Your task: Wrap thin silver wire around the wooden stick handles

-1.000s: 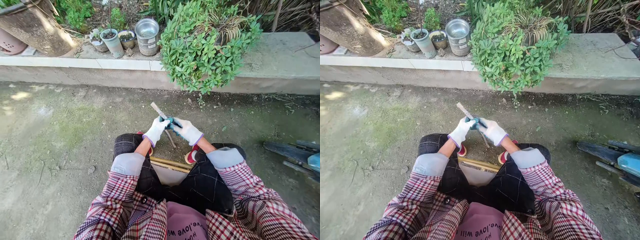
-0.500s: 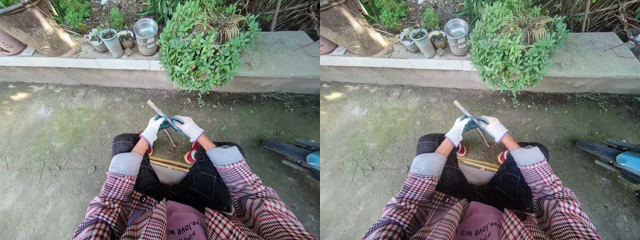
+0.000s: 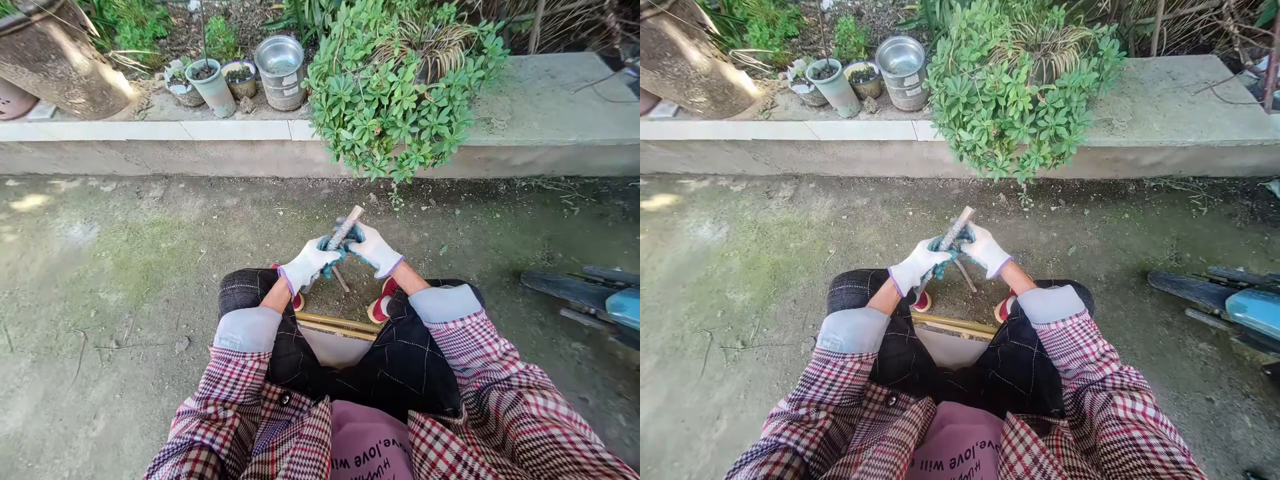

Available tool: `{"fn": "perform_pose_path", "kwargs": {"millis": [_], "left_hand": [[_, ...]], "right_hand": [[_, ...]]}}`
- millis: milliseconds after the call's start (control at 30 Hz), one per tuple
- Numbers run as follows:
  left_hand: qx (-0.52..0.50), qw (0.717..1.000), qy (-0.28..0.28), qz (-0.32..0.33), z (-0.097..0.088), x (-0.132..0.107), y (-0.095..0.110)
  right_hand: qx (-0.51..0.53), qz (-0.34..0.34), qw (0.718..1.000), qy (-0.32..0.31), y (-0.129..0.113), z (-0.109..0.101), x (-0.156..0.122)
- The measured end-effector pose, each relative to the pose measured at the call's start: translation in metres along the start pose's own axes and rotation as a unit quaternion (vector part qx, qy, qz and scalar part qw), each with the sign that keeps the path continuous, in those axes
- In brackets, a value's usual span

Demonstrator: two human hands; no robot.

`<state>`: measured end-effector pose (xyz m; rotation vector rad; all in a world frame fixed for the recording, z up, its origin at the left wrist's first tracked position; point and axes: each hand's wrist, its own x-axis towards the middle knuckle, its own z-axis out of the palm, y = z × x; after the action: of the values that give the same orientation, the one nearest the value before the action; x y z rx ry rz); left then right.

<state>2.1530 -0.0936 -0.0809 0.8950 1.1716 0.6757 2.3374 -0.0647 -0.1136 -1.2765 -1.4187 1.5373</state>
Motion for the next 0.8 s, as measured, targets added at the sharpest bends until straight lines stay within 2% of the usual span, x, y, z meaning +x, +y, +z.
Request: {"fn": "perform_pose_path", "kwargs": {"millis": [133, 200, 300, 333, 400, 433, 467, 533, 600, 667, 800], "left_hand": [[0.085, 0.996, 0.003, 0.022, -0.003, -0.003, -0.001], [0.090, 0.995, 0.020, 0.026, -0.009, -0.003, 0.000], [0.095, 0.995, 0.024, 0.029, -0.013, -0.006, 0.001], [0.110, 0.993, 0.010, 0.031, -0.012, -0.008, 0.001], [0.190, 0.979, -0.057, 0.033, -0.008, -0.015, -0.004], [0.247, 0.963, -0.103, 0.030, -0.005, -0.018, -0.009], [0.319, 0.935, -0.156, 0.023, -0.003, -0.021, -0.015], [0.364, 0.916, -0.170, 0.008, -0.003, -0.024, -0.027], [0.388, 0.910, -0.143, -0.004, -0.009, -0.020, -0.036], [0.398, 0.913, -0.091, -0.008, -0.020, -0.013, -0.037], [0.365, 0.931, 0.020, 0.006, -0.032, 0.002, -0.020]], "right_hand": [[-0.052, 0.062, 0.989, -0.127, 0.000, 0.003, -0.015], [-0.081, 0.080, 0.983, -0.145, 0.002, -0.002, -0.021], [-0.143, 0.084, 0.978, -0.125, 0.003, -0.015, -0.022], [-0.170, 0.081, 0.976, -0.112, 0.003, -0.020, -0.021], [-0.228, 0.069, 0.967, -0.085, 0.002, -0.028, -0.019], [-0.257, 0.060, 0.962, -0.074, 0.001, -0.031, -0.018], [-0.283, 0.049, 0.956, -0.066, 0.000, -0.033, -0.017], [-0.325, 0.029, 0.944, -0.058, -0.001, -0.034, -0.018], [-0.351, 0.020, 0.934, -0.065, -0.002, -0.033, -0.020], [-0.373, 0.009, 0.925, -0.078, -0.001, -0.030, -0.022], [-0.366, -0.014, 0.926, -0.092, 0.004, -0.027, -0.023]]}}
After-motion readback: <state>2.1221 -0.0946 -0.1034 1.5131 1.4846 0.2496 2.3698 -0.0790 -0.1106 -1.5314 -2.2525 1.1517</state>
